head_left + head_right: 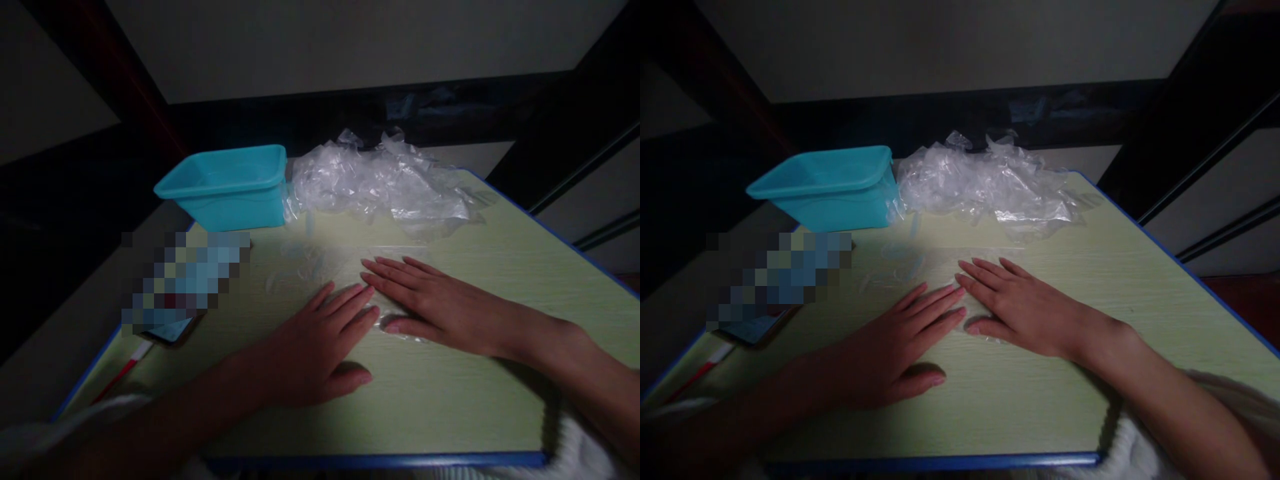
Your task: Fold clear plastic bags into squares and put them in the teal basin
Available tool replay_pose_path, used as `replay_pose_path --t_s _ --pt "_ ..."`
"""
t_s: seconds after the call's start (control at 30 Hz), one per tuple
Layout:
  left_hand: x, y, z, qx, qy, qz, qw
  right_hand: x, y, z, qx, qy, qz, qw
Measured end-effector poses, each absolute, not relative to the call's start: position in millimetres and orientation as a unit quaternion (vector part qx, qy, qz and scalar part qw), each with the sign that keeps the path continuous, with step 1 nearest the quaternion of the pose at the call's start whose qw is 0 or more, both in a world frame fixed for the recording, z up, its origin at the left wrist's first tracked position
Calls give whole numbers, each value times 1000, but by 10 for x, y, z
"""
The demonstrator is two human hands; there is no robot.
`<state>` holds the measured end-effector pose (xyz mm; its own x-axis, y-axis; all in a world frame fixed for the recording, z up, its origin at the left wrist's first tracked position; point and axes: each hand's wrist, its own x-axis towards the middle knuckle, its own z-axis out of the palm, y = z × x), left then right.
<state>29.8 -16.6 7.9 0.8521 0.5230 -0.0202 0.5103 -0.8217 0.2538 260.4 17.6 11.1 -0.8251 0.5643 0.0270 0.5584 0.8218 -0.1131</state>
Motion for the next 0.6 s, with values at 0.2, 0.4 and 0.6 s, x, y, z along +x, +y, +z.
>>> replay_pose_path --t_s 0.2,0.4,0.6 --pt "296 -175 90 954 276 7 117 2603 175 104 -294 -955 33 31" --pt "308 -186 92 955 275 -1 108 2610 177 90 -290 -956 27 36" --pt "309 -191 99 954 279 -5 109 2611 169 84 -290 -956 26 36"
